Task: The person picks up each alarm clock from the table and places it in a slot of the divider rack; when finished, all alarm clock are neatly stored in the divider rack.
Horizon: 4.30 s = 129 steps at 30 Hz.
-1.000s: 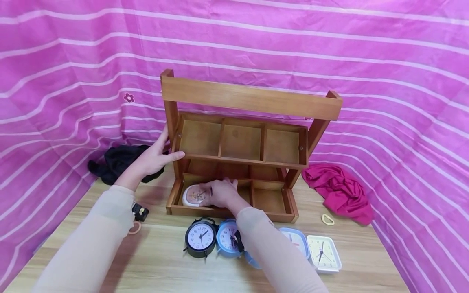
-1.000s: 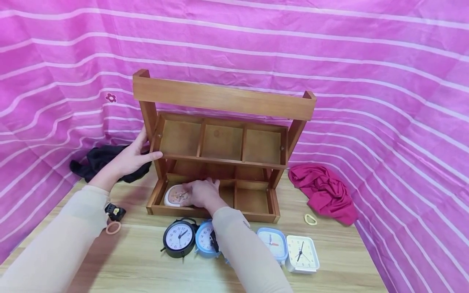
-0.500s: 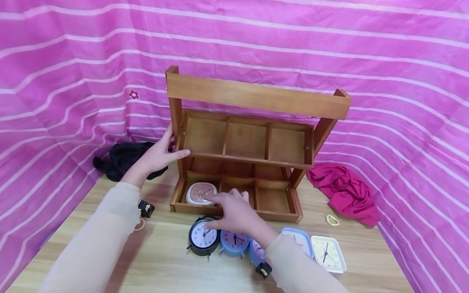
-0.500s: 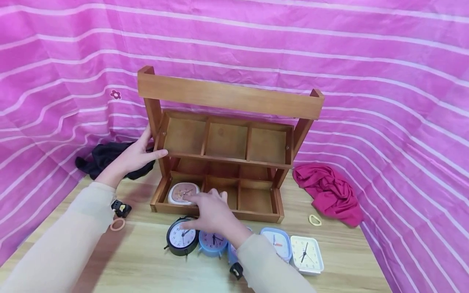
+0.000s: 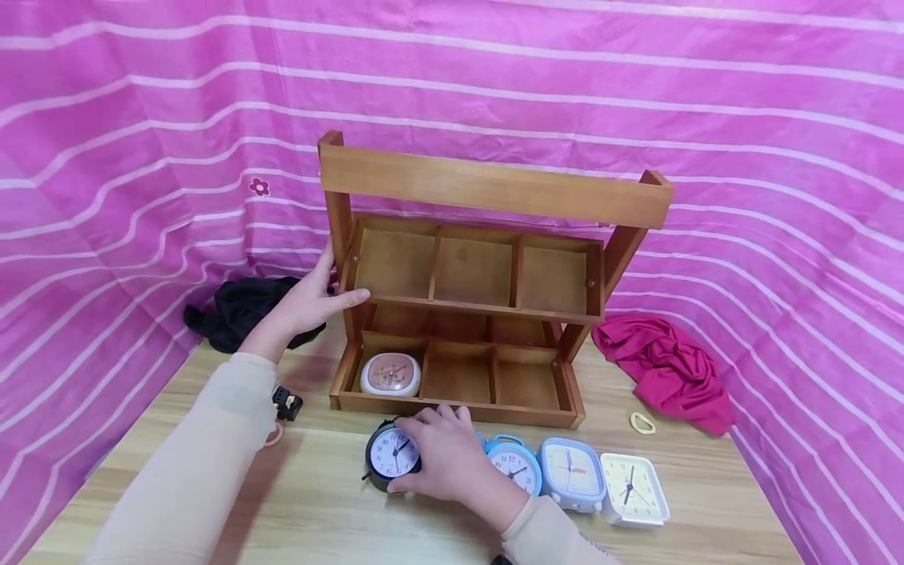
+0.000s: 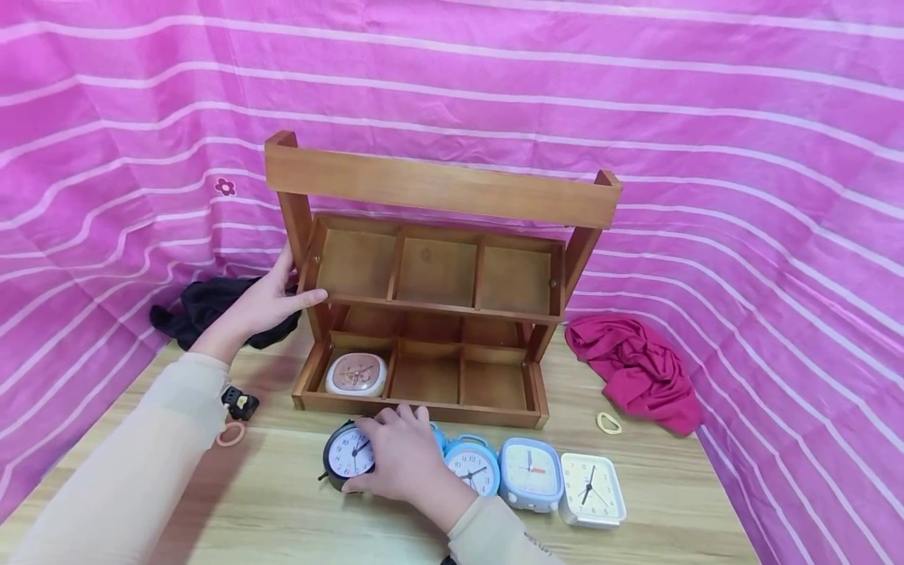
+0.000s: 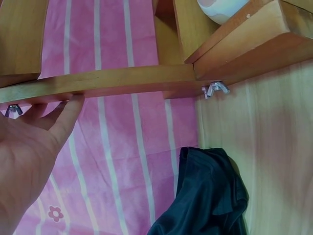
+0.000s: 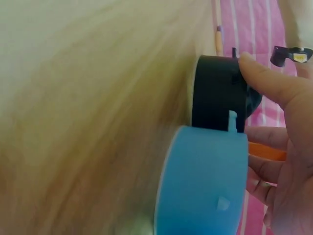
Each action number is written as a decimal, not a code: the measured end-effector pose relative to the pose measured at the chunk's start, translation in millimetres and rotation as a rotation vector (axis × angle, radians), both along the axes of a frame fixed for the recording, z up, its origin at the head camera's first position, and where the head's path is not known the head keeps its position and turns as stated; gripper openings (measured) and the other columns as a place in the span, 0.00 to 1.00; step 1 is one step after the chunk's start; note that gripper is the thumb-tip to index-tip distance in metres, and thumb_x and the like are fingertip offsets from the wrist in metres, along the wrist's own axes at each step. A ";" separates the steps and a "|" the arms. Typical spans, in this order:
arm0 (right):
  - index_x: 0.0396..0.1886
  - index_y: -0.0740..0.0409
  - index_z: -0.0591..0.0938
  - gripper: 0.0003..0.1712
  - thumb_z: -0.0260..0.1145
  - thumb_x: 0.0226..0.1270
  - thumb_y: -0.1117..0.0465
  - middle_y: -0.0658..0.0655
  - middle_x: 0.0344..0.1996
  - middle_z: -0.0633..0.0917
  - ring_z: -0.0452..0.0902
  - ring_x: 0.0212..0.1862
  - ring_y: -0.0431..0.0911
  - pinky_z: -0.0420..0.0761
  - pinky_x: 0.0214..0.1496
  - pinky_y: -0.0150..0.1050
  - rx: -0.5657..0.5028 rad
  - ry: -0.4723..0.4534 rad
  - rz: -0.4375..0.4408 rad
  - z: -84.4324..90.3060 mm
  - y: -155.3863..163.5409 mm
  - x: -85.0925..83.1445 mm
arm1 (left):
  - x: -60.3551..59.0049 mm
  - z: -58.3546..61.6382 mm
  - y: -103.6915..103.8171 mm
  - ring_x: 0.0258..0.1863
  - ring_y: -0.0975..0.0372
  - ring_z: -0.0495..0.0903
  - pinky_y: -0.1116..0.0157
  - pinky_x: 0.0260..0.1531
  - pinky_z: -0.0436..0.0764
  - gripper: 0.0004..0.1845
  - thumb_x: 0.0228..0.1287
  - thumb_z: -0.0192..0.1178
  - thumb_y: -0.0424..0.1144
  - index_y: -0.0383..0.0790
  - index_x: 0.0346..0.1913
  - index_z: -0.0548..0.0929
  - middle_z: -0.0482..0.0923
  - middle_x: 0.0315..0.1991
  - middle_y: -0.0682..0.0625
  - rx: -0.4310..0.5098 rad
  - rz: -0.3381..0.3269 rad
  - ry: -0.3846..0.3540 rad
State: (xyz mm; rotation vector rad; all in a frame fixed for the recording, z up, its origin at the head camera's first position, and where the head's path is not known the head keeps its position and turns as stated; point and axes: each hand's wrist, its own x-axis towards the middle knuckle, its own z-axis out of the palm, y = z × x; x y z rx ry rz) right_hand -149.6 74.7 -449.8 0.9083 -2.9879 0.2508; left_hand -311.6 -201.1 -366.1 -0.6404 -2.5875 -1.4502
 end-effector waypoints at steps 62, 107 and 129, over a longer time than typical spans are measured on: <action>0.68 0.49 0.82 0.46 0.89 0.45 0.53 0.53 0.63 0.82 0.76 0.64 0.52 0.74 0.71 0.54 -0.350 -0.255 -0.107 30.3 86.1 -113.4 | -0.8 -6.0 -2.6 0.78 0.39 0.59 0.39 0.75 0.60 0.57 0.71 0.69 0.49 0.78 0.82 0.35 0.53 0.83 0.42 0.028 0.016 -0.025; 0.82 0.39 0.66 0.62 0.83 0.47 0.33 0.55 0.77 0.70 0.63 0.73 0.60 0.59 0.70 0.71 -0.310 -0.142 -0.049 36.6 97.3 -85.1 | -2.7 -6.8 -0.8 0.79 0.39 0.57 0.38 0.75 0.60 0.56 0.71 0.69 0.46 0.80 0.82 0.35 0.51 0.84 0.46 0.053 -0.005 -0.026; 0.75 0.45 0.76 0.63 0.84 0.37 0.27 0.50 0.70 0.78 0.69 0.62 0.48 0.66 0.56 0.52 -0.195 -0.055 0.057 9.8 93.4 5.5 | -1.1 -6.1 0.0 0.78 0.37 0.58 0.36 0.74 0.59 0.56 0.71 0.69 0.46 0.78 0.82 0.36 0.50 0.84 0.48 0.057 0.007 -0.045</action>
